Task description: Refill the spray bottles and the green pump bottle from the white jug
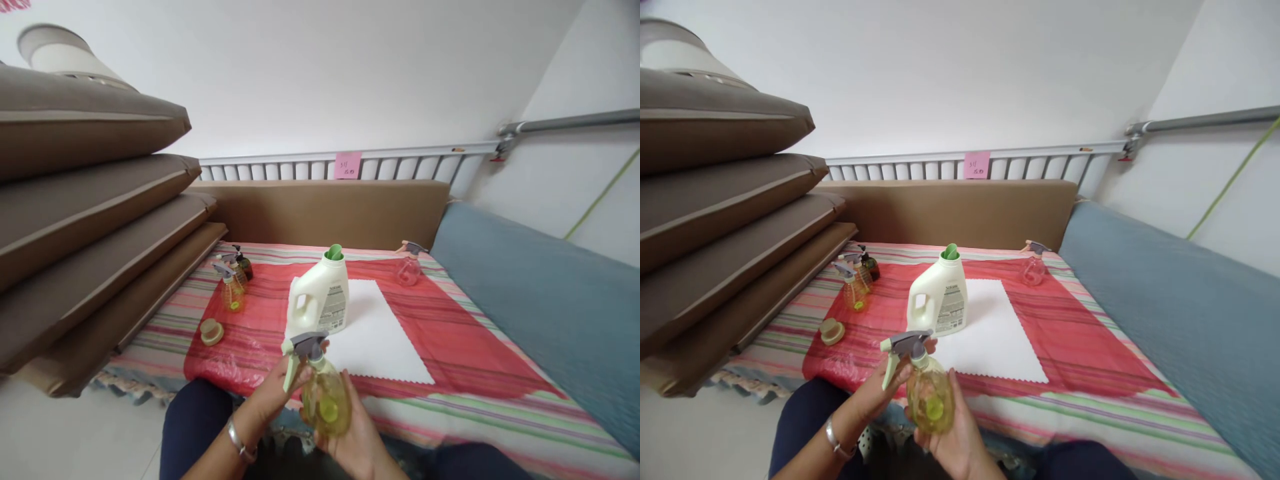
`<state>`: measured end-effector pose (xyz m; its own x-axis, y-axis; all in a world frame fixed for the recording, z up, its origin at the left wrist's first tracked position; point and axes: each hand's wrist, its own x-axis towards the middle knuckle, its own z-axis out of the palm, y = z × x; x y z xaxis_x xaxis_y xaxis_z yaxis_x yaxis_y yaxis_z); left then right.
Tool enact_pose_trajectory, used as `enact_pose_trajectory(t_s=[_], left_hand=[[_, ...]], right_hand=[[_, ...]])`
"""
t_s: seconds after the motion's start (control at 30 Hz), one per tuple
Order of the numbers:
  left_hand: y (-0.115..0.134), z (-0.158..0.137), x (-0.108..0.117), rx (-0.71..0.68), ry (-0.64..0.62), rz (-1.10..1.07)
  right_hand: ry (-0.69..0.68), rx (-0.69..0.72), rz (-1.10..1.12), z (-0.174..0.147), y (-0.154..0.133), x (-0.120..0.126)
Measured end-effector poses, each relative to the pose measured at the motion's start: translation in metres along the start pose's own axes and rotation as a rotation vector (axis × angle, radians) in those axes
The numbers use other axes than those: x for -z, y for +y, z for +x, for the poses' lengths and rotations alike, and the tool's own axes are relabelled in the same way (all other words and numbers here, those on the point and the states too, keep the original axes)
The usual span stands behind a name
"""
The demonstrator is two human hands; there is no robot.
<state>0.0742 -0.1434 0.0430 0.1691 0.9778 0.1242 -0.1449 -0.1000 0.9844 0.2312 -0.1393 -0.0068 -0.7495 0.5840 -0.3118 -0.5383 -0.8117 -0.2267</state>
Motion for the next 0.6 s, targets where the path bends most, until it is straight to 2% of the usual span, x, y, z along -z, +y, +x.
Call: enact_pose_trajectory(t_s=[0.1,0.47,0.6], left_hand=[[0.008,0.002,-0.003,-0.020,-0.109,-0.068],[0.003,-0.004,-0.005,0.020,-0.039,-0.094],[0.016,-0.003,-0.006,0.057,-0.083,-0.102]], right_hand=[[-0.030,-0.047,0.002,0.002,0.003,0.001],[-0.064,-0.081,0.012,0.006,0.006,0.005],[-0.113,-0.048,0.023,0.004,0.009,0.008]])
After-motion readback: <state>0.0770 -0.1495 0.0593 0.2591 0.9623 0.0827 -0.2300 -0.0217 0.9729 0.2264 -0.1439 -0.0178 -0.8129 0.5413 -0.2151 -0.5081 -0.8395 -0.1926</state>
